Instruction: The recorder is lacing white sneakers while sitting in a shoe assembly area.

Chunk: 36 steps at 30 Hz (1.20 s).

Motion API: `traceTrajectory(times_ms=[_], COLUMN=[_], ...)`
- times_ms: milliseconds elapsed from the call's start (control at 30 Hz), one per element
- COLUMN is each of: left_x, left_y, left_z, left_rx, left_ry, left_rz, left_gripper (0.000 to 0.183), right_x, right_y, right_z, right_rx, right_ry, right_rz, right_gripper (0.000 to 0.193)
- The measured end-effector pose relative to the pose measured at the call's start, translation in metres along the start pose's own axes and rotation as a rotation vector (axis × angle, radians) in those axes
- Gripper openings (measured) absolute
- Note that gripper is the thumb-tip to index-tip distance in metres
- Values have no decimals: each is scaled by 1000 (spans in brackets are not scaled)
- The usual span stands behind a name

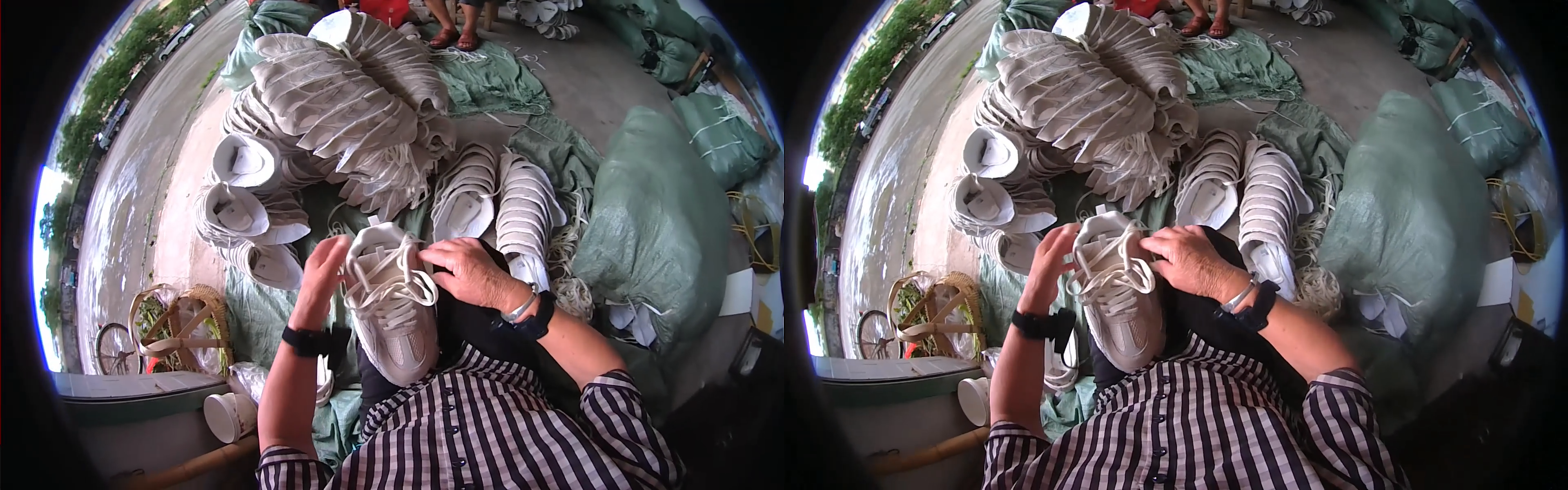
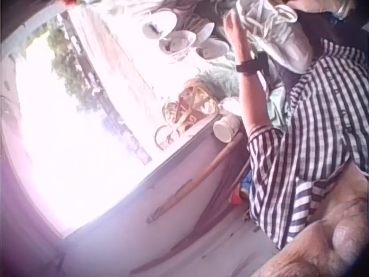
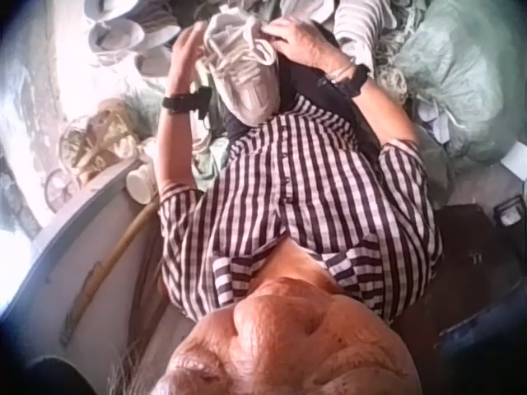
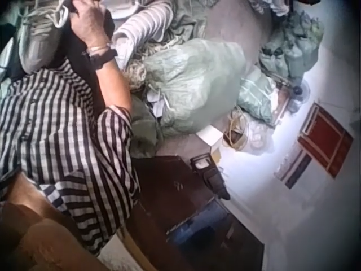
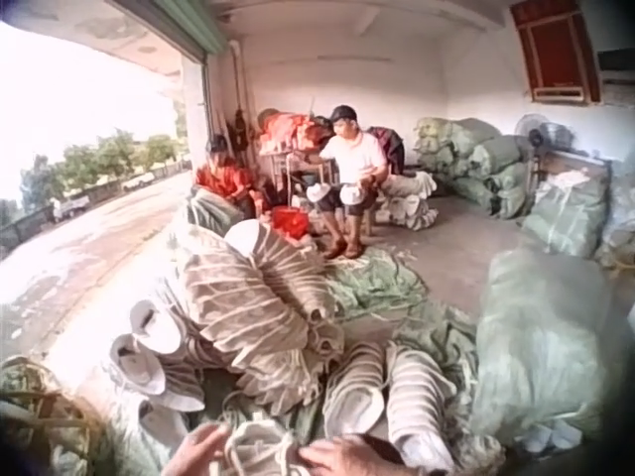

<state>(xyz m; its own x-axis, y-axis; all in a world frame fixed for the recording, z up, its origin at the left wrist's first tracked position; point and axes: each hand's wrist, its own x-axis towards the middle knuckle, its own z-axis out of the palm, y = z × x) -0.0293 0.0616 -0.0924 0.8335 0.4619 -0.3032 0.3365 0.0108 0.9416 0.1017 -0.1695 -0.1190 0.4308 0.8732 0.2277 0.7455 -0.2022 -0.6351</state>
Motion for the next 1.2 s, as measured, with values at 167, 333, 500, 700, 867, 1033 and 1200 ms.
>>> traceTrajectory(times_ms=[167, 333, 500, 700, 867, 1033, 1200], left_x=[19, 6, -10, -14, -7, -20, -41], left_y=[3, -23, -21, 6, 12, 14, 21], left_z=[-17, -26, -32, -16, -5, -9, -22], left_rx=[151, -880, -1069, -981, 31, -70, 127], left_ry=[-250, -176, -336, -315, -178, -267, -121], left_rz=[-107, -271, -247, -247, -24, -96, -146], left_gripper=[33, 44, 42, 40, 40, 52, 58], right_x=[2, 1, 10, 56, 67, 65, 71], right_y=[-14, -8, 3, -5, -8, -9, -47], right_z=[3, 1, -2, 5, 12, 24, 9], right_rx=[108, 340, 484, 693, 935, 1374, 1367], right_ry=[1, 18, -162, -161, 81, -324, -222], right_rz=[-87, 52, 192, 347, 395, 637, 759], right_gripper=[42, 39, 32, 38, 52, 37, 35])
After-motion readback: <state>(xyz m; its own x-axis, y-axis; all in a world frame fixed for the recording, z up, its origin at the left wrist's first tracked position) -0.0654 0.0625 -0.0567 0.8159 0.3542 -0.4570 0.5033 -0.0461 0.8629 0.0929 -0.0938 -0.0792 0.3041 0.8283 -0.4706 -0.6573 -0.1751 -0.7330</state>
